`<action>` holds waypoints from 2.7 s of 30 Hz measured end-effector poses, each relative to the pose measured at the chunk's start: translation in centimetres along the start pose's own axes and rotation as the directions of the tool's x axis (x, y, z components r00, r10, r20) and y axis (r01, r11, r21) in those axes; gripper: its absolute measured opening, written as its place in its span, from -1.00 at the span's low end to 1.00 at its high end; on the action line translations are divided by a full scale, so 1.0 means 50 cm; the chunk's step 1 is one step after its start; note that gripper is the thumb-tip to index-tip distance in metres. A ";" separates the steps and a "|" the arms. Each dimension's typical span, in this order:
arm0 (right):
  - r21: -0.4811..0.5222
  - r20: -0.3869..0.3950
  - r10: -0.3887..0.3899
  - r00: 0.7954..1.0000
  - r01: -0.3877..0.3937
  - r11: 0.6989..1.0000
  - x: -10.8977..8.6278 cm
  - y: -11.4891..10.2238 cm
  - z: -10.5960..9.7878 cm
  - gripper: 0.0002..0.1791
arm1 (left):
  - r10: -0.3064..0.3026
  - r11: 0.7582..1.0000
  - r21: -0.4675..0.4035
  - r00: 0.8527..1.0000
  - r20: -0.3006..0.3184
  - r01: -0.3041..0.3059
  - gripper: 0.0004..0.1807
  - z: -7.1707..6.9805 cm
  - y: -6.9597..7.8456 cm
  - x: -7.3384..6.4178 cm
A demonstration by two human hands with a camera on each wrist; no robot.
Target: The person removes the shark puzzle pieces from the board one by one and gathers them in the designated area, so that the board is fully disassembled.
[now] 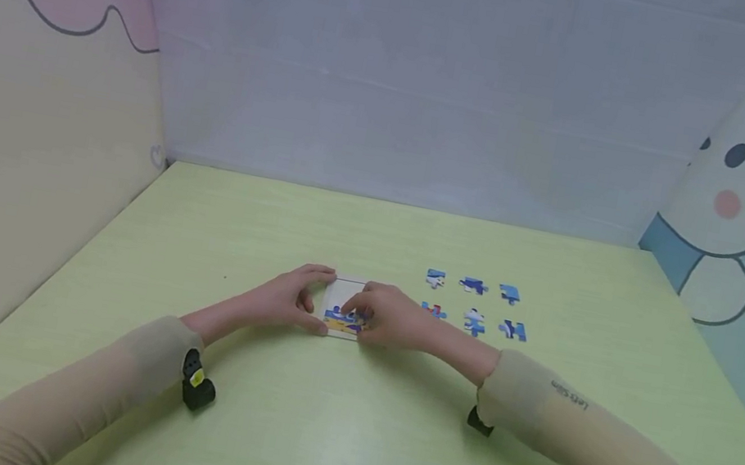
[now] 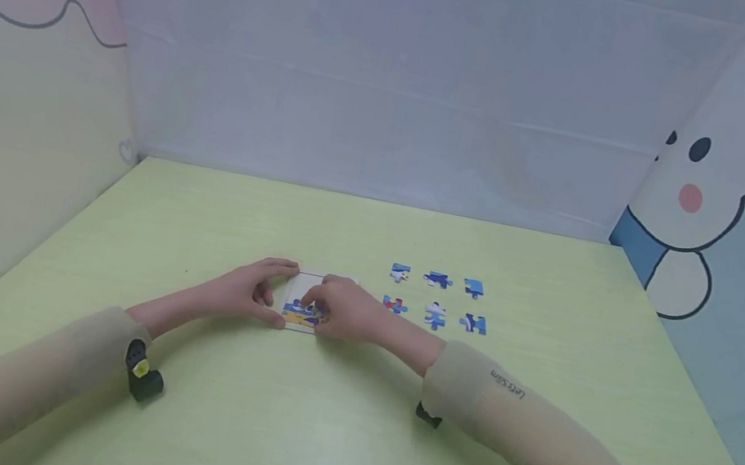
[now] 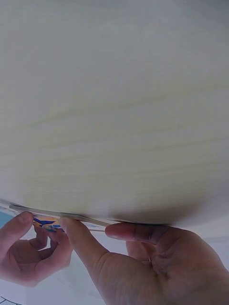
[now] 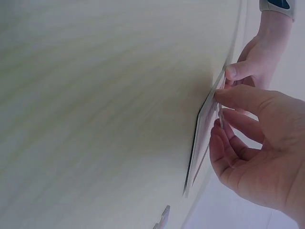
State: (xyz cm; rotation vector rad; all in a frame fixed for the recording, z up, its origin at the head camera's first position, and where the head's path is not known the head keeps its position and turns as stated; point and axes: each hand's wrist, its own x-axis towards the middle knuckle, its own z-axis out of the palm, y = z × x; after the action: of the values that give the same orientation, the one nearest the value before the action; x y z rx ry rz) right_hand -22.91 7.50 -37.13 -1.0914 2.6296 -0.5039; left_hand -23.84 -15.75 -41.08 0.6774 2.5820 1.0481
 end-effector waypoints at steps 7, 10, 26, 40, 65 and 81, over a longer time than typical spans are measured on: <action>0.008 -0.046 0.035 0.998 -0.035 0.999 -0.015 -0.005 0.005 -0.54 | -0.001 1.000 0.002 1.000 0.001 0.001 0.00 0.001 0.001 -0.001; 0.021 -0.073 0.021 0.997 -0.020 1.000 -0.029 -0.004 0.007 -0.55 | -0.004 1.000 0.008 1.000 0.002 0.004 0.00 0.002 0.000 -0.001; 0.060 -0.061 0.098 0.993 -0.095 0.994 -0.106 0.011 0.005 -0.56 | -0.018 1.000 0.011 1.000 0.003 0.018 -0.01 0.002 0.004 -0.002; 0.056 -0.093 0.098 0.991 -0.093 0.994 -0.189 0.037 0.007 -0.61 | -0.018 1.000 0.011 1.000 0.002 0.018 0.00 -0.002 0.007 -0.004; -0.024 -0.075 0.138 0.988 -0.140 0.990 -0.280 0.108 -0.027 -0.62 | -0.017 1.000 -0.003 1.000 0.009 0.017 0.01 -0.003 0.004 -0.002; -0.016 -0.056 0.139 0.989 -0.140 0.990 -0.308 0.145 -0.046 -0.61 | -0.019 1.000 0.001 1.000 0.008 0.019 0.01 -0.005 0.004 -0.003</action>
State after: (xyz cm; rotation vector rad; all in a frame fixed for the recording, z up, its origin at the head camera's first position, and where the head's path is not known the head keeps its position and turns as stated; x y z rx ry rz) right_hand -17.71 23.86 -36.48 -0.9021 2.7396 -0.4853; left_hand -23.76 -15.82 -40.75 0.6552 2.5766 1.0365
